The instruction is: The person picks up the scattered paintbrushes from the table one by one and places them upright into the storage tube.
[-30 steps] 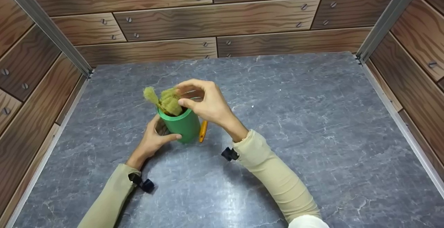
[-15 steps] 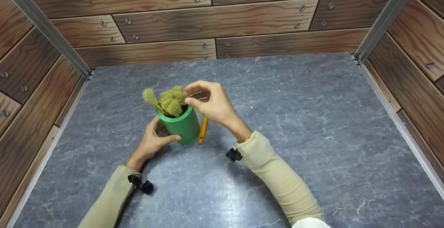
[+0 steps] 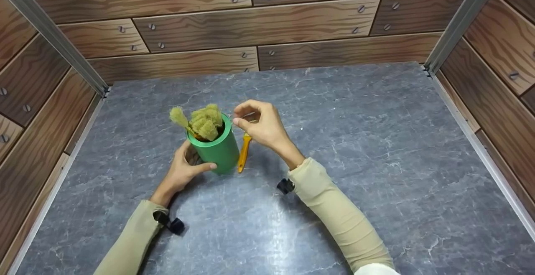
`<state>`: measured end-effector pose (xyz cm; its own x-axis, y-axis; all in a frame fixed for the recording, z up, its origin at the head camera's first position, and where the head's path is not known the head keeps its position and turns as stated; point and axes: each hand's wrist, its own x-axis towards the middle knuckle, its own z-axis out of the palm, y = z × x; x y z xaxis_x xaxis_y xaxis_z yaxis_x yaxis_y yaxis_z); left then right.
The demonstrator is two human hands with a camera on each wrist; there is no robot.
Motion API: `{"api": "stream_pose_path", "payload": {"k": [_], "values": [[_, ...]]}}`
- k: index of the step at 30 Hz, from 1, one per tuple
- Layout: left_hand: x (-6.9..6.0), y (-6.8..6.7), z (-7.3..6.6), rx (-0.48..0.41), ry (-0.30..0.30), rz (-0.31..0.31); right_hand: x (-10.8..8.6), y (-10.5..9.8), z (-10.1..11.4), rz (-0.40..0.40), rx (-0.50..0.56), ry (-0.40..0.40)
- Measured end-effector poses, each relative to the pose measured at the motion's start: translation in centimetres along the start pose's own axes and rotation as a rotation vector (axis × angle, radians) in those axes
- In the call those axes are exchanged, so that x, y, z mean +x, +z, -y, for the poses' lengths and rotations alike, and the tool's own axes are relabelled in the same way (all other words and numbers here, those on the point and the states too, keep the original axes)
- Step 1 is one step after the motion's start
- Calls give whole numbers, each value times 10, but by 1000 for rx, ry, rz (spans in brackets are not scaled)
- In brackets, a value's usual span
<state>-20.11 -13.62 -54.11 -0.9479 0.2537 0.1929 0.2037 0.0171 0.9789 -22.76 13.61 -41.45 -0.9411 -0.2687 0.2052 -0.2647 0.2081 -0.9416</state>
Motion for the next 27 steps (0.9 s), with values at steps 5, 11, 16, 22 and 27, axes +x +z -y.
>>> {"api": "stream_pose_path", "payload": {"k": [5, 11, 16, 22, 27], "values": [[-1, -1, 0, -3, 4, 1, 6, 4, -19, -8, -25, 73], [0, -1, 0, -13, 9, 7, 12, 6, -40, 1, -132, 90], [1, 0, 2, -22, 13, 15, 17, 7, -54, 34, -266, 150], [1, 0, 2, -11, 25, 22, 21, 12, -62, 94, -414, 270], [1, -1, 2, -8, 19, 16, 23, 17, -64, 148, -495, 311]]}}
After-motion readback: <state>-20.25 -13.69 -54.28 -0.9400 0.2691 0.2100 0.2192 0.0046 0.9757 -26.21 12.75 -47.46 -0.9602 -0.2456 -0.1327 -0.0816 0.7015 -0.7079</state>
